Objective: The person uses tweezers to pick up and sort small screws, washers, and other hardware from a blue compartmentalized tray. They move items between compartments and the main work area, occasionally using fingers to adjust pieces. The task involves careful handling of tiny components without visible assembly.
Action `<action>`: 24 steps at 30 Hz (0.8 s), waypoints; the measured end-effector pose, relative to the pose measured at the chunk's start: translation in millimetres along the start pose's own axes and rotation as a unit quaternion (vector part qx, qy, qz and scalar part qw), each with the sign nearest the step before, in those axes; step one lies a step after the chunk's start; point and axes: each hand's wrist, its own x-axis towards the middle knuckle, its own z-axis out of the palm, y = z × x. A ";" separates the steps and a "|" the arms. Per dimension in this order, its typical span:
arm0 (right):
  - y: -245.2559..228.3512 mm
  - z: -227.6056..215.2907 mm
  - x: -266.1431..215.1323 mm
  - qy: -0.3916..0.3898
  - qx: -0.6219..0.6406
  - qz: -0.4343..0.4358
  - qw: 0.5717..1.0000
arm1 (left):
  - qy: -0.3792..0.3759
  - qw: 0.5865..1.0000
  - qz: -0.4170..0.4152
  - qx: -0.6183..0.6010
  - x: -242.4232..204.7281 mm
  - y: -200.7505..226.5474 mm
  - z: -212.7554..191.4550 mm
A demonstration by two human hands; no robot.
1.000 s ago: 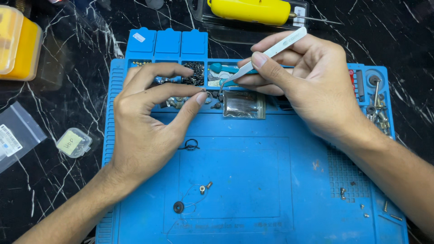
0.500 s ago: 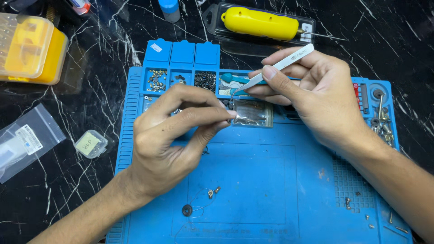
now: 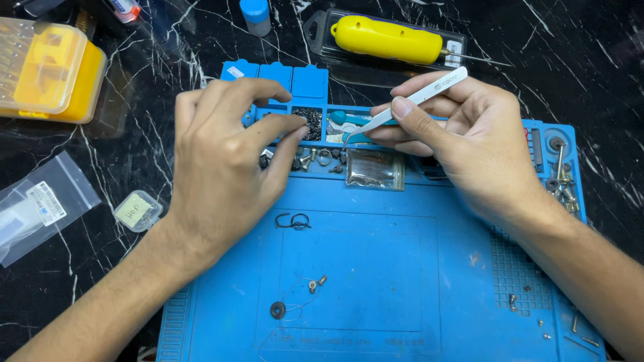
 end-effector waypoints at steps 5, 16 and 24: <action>-1.2 1.9 -1.9 0.008 -0.002 0.011 1.000 | -0.033 0.999 -0.009 0.036 3.4 -1.7 13.9; -3.8 1.2 -1.4 0.004 -0.009 0.001 1.000 | -0.056 0.998 0.009 -0.020 -4.6 28.0 2.5; -1.5 0.0 -1.2 0.007 -0.014 0.004 1.000 | -0.066 0.997 0.028 0.032 -4.0 22.8 18.2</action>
